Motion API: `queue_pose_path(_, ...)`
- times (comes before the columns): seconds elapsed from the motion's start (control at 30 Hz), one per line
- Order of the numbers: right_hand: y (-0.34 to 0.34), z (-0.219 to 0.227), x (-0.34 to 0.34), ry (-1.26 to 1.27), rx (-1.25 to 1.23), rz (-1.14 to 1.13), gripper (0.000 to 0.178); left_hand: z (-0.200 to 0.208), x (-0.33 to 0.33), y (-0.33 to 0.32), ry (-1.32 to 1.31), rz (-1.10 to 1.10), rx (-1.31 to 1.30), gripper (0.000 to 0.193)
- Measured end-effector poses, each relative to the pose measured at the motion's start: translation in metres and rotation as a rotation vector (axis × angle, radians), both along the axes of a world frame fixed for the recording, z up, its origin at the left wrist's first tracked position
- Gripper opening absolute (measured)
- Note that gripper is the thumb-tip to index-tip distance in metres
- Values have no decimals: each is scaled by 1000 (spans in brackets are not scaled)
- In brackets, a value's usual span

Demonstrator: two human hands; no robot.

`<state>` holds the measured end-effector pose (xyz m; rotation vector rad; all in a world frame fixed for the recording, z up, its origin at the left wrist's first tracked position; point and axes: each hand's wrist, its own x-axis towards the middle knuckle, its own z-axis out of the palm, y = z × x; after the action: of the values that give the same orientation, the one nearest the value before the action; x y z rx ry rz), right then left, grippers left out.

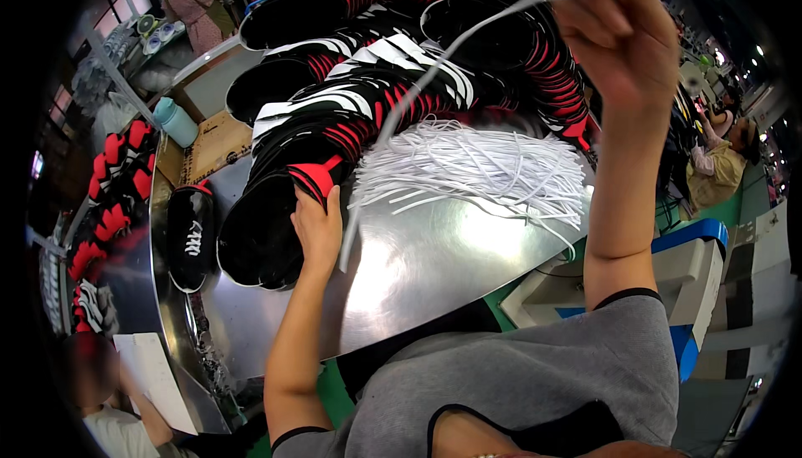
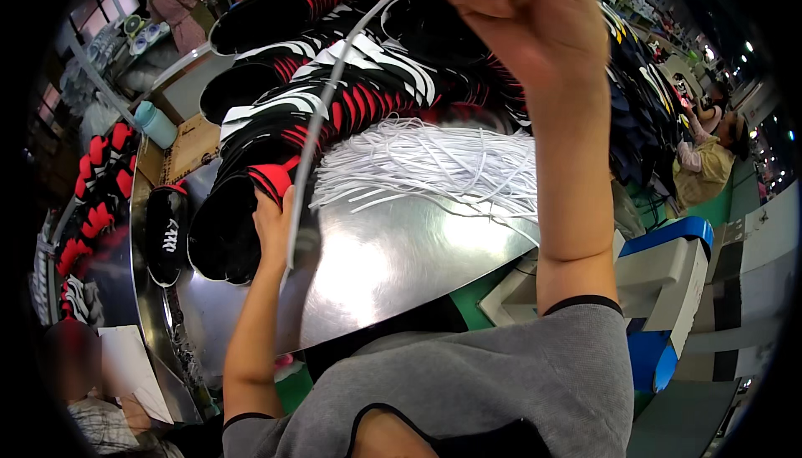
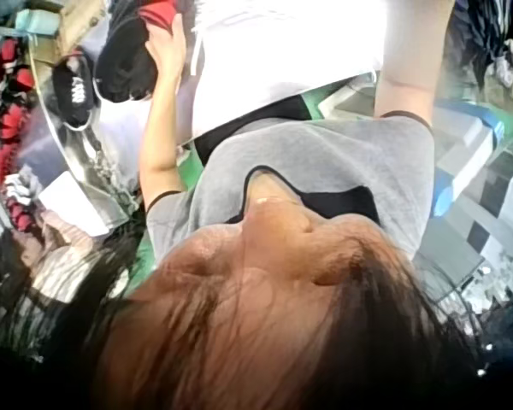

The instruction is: The person laces several black and white shoe uppers by hand using white laces, pulling them through eyelets and securing the ends.

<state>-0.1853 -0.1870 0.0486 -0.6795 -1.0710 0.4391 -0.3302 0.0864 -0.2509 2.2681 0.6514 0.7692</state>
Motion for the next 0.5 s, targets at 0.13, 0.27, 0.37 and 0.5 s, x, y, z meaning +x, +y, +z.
queue_pose_path(0.13,-31,-11,-33,-17,-73,-158,20,14,15,-1,140,57,130,79)
queue_pose_path(0.27,-53,-111,-53,141,-425,-314,18,-30,25,21,201,42,104,97)
queue_pose_path(0.37,-68,-188,-77,526,-520,-146,10,-19,11,20,166,-11,68,95)
queue_pose_path(0.5,-57,-226,-115,669,-520,69,15,22,-14,-2,296,71,178,91)
